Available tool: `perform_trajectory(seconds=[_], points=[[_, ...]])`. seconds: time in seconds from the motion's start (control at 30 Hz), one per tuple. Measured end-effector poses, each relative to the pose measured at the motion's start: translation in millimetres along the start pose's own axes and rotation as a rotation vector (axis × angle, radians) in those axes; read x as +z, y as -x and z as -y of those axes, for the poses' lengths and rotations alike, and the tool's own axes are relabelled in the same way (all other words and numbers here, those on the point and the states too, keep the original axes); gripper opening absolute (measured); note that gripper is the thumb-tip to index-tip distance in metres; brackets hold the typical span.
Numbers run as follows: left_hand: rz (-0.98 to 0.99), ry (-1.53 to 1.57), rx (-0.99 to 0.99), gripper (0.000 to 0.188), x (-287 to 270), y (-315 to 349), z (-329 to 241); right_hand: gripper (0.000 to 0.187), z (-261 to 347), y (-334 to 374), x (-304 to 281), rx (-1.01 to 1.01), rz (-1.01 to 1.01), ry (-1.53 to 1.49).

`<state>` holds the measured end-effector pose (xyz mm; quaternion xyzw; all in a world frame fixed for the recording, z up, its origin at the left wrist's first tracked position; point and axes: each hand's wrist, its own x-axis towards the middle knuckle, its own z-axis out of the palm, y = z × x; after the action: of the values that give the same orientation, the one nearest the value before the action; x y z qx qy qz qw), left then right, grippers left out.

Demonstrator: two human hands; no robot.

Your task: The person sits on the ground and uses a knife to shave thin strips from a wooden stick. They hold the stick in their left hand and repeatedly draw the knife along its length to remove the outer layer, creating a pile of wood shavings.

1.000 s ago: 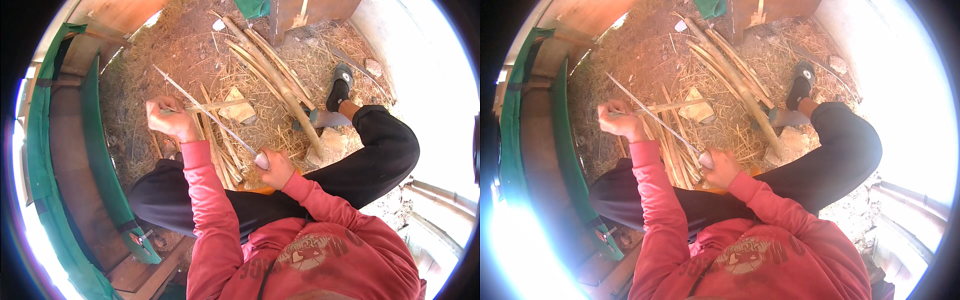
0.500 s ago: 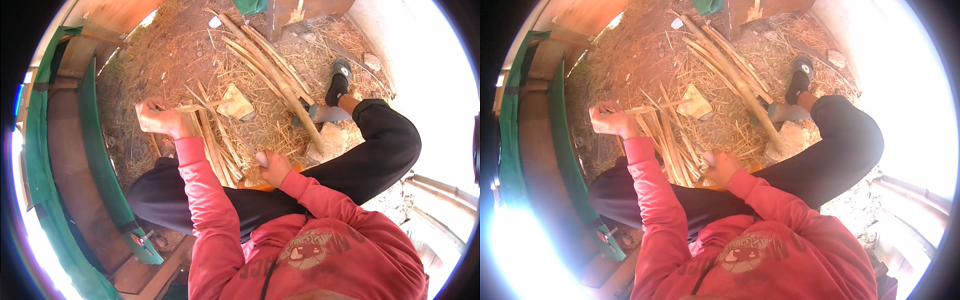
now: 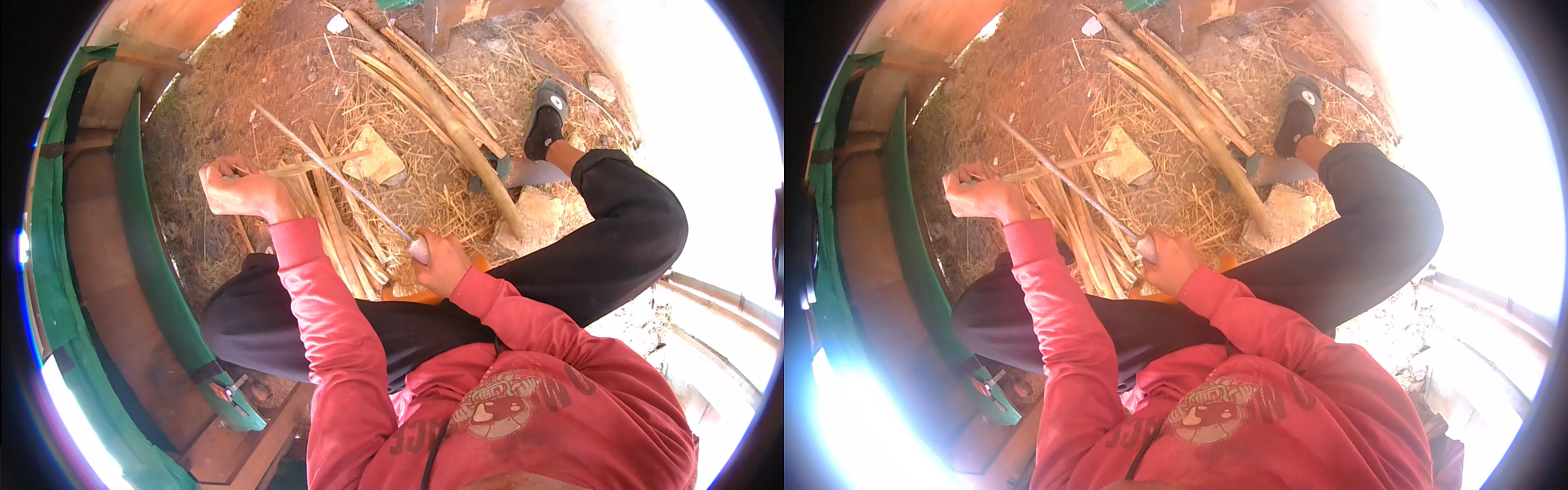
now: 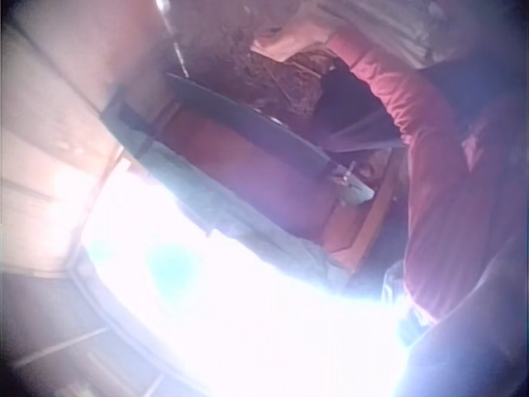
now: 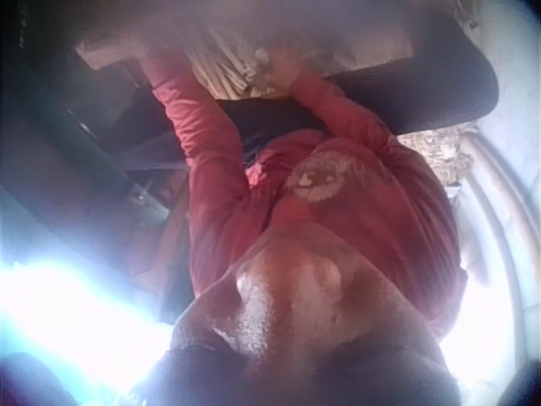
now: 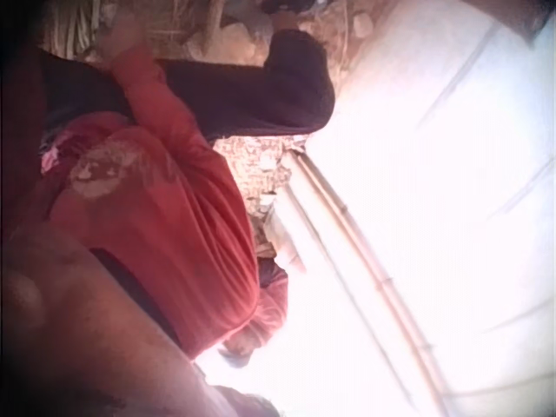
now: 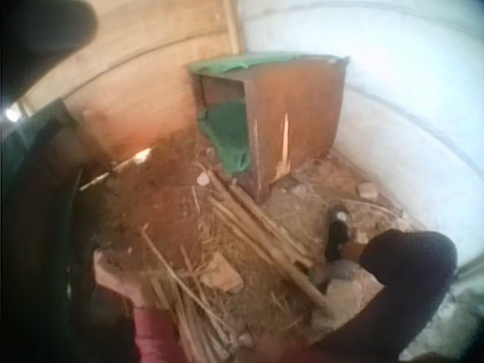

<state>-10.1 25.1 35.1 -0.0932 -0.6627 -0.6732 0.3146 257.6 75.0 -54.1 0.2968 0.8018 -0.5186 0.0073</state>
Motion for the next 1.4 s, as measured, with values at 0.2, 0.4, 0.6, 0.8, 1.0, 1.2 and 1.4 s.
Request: perform_trajectory(seconds=[0.2, 0.4, 0.6, 0.8, 1.0, 1.2, 1.4], points=[[-0.086, 0.226, -0.169, 0.023, 10.2, 1.7, -8.9, 0.033, -68.6, -42.9, 26.0, 0.235, 0.105, 0.243], [0.168, 0.304, -0.099, 0.026, 9.7, 5.4, -8.5, 0.034, -39.3, -50.6, 19.9, 0.217, 0.005, 0.072], [0.453, 0.462, -0.213, 0.031, 1.6, -0.8, -0.2, 0.035, -102.6, -75.1, 56.8, 0.264, 0.019, 0.296], [0.449, 0.476, -0.241, 0.031, -19.3, -12.8, 10.7, 0.03, -106.7, -87.4, 57.5, 0.28, 0.03, 0.26], [0.446, 0.507, -0.239, 0.033, -19.2, -18.6, 12.5, 0.029, -107.3, -81.8, 55.2, 0.223, 0.18, 0.4], [0.378, 0.462, -0.269, 0.027, -22.3, -21.1, 11.3, 0.039, -97.3, -94.3, 55.6, 0.478, 0.123, 0.188], [0.336, 0.43, -0.434, 0.028, -28.4, -64.4, 19.6, 0.042, -108.9, -93.1, 58.0, 0.407, 0.174, 0.298]])
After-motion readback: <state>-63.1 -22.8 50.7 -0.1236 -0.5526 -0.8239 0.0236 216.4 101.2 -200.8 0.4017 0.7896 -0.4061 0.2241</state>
